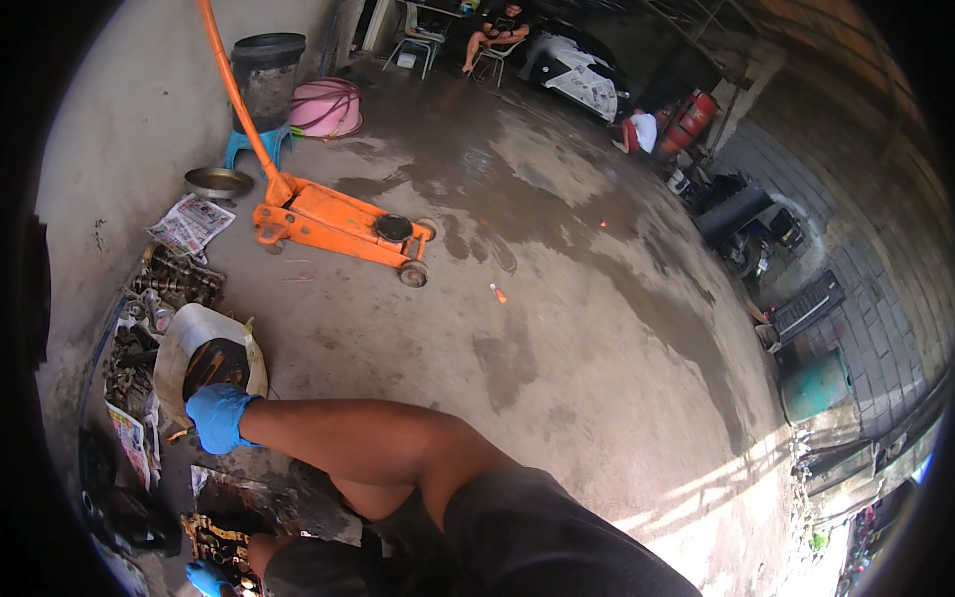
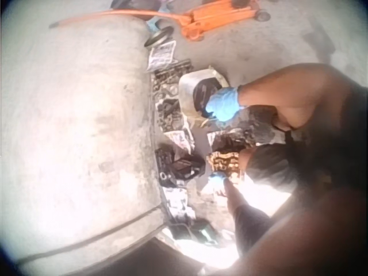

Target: The person cleans a disassembled engine valve cover using a toothbrush and a liquid from a white basin. They scrub various internal surfaces and bolt holes, repeatedly dipping the brush into the basin and wiping residue onto newspaper.

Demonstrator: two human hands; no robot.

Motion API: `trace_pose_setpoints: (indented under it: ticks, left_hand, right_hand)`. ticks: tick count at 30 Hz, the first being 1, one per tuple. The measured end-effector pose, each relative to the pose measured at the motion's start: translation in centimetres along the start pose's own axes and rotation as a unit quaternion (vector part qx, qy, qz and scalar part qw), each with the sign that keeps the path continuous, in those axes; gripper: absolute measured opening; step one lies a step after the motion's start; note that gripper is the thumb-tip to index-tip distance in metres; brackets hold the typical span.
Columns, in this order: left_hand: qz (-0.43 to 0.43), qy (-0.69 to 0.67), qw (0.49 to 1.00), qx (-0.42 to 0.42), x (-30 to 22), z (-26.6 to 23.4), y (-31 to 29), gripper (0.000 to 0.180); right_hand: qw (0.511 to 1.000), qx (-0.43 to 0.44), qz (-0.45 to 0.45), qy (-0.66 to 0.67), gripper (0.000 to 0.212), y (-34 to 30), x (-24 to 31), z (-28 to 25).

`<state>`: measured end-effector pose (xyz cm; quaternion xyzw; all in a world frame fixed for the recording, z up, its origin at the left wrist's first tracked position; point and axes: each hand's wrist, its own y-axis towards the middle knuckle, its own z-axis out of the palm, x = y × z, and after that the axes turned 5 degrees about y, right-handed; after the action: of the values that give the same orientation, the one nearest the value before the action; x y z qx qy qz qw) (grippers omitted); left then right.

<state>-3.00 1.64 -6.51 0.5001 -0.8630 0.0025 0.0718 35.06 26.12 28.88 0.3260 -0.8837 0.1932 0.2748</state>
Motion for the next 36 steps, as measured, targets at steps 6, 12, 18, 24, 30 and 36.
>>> trace_pose_setpoints:
  ticks: [6,12,18,24,30,36]
  left_hand:
    - [-0.020,-0.009,1.000,0.000,0.2,-0.4,-0.8,0.042]
    - [-0.012,-0.021,1.000,-0.008,-0.7,-1.0,-1.0,0.039]
    - [0.005,-0.043,0.999,-0.011,-1.3,-2.1,-1.2,0.036]
    - [0.011,-0.073,0.997,-0.015,-0.8,-1.9,-1.8,0.033]
    - [0.011,-0.070,0.997,-0.020,-0.8,-1.6,-1.3,0.030]
    - [0.007,-0.054,0.998,-0.026,-0.3,-1.6,-0.6,0.027]
  right_hand:
    - [1.000,-0.011,-0.020,0.018,0.027,0.0,-0.3,-0.3]
    - [1.000,-0.006,0.014,0.015,0.022,0.4,-1.1,-0.3]
    - [1.000,0.012,0.009,0.004,0.026,0.6,-1.7,0.1]
    - [0.999,0.036,0.027,0.023,0.024,0.7,-3.8,0.5]
    - [0.999,0.038,0.014,0.011,0.021,0.7,-5.1,0.4]
    - [0.999,-0.022,0.010,0.041,0.022,-0.1,-4.0,-0.2]
